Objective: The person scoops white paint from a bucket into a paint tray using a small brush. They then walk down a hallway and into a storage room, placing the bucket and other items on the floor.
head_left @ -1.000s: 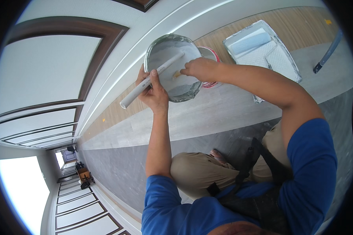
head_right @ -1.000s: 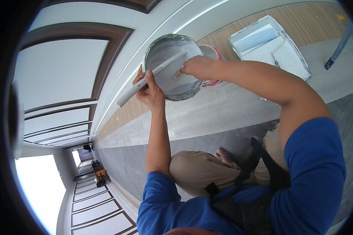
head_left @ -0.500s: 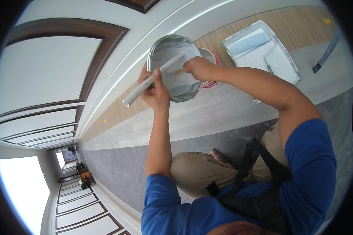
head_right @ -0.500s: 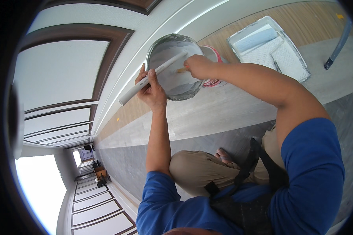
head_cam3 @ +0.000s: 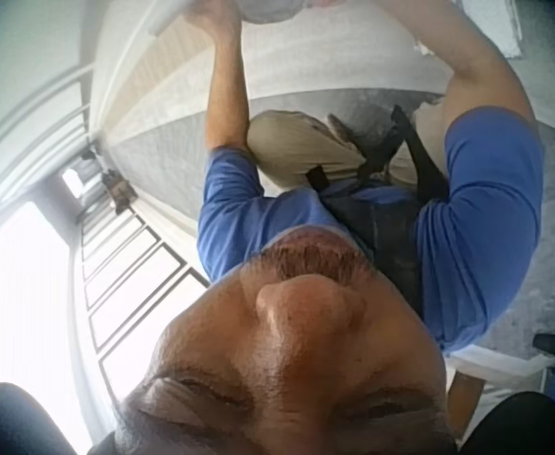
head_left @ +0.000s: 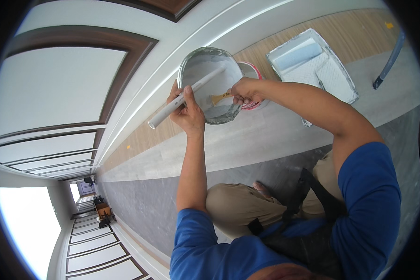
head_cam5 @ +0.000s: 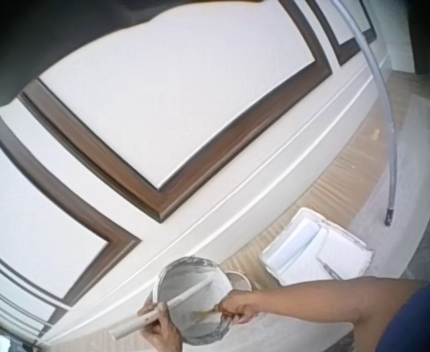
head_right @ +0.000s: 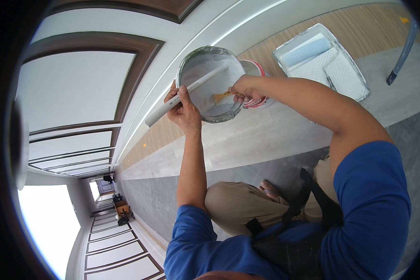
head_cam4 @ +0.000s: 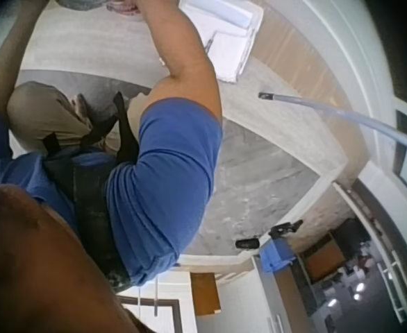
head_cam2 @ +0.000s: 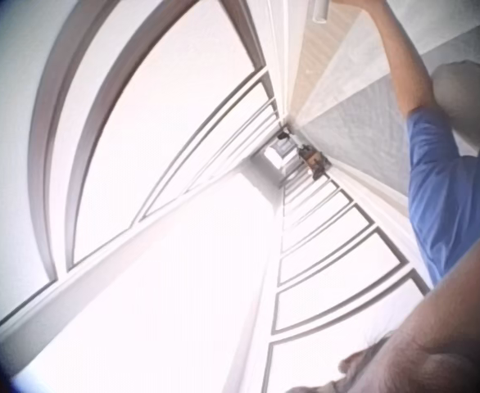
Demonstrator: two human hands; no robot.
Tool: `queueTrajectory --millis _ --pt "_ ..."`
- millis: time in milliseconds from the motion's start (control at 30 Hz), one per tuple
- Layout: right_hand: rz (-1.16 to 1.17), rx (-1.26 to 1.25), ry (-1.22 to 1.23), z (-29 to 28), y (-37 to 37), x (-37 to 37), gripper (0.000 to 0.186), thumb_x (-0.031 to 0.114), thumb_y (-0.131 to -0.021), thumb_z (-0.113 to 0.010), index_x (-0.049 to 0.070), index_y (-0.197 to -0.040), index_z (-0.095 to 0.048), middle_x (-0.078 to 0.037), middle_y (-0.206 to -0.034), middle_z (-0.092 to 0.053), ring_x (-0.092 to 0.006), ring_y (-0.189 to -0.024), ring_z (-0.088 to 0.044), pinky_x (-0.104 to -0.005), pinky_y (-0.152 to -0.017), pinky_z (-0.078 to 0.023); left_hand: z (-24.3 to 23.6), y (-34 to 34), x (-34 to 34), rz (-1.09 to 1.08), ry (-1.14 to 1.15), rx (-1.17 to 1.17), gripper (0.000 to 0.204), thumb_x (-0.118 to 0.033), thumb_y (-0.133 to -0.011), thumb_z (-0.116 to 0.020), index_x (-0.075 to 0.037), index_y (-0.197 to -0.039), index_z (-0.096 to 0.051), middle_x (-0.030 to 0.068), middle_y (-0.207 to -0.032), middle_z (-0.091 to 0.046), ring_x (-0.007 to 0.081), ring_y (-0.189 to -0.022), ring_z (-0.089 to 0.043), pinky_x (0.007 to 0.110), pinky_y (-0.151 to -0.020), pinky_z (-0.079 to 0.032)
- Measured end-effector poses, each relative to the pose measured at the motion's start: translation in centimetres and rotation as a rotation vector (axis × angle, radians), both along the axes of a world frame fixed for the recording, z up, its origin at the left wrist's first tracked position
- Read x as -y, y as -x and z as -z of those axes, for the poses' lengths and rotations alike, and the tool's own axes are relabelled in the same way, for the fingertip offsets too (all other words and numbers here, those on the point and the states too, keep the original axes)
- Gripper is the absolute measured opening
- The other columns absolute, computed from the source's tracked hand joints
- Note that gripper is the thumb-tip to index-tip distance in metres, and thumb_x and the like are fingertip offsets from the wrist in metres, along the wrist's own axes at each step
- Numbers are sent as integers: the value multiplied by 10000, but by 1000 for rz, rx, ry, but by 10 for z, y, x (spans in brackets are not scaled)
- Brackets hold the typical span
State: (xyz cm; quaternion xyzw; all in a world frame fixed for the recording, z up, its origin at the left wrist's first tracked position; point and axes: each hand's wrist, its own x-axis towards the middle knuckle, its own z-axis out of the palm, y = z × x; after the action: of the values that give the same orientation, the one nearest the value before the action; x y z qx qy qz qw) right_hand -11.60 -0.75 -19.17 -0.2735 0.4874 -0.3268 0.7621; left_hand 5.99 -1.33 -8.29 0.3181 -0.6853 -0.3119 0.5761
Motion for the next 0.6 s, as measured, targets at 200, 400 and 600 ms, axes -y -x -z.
queueTrajectory --millis 200,400,600 --pt "32 86 32 -9 27 2 304 267 -1041 -567 -32 -1089 -597 -116 -823 -648 -149 -624 -564 -262 -451 -378 -1 -17 10 -109 61 22 310 -130 -988 -689 70 -1193 -569 166 -1137 -655 152 -996 -623 278 -898 -510" --pt "-2 37 162 -30 71 -1 280 268 -1015 -588 -10 -1041 -608 -92 -785 -642 -118 -607 -561 -228 -441 -377 -6 -25 12 -164 39 -18 293 -120 -988 -688 73 -1183 -588 141 -1082 -667 131 -959 -619 253 -856 -512" --pt "28 -77 239 -47 121 -5 285 285 -993 -616 6 -943 -642 -65 -709 -629 -106 -545 -546 -226 -400 -358 -2 -35 14 -183 -38 -27 245 -133 -973 -713 44 -1104 -606 175 -1194 -642 163 -1037 -615 285 -917 -509"
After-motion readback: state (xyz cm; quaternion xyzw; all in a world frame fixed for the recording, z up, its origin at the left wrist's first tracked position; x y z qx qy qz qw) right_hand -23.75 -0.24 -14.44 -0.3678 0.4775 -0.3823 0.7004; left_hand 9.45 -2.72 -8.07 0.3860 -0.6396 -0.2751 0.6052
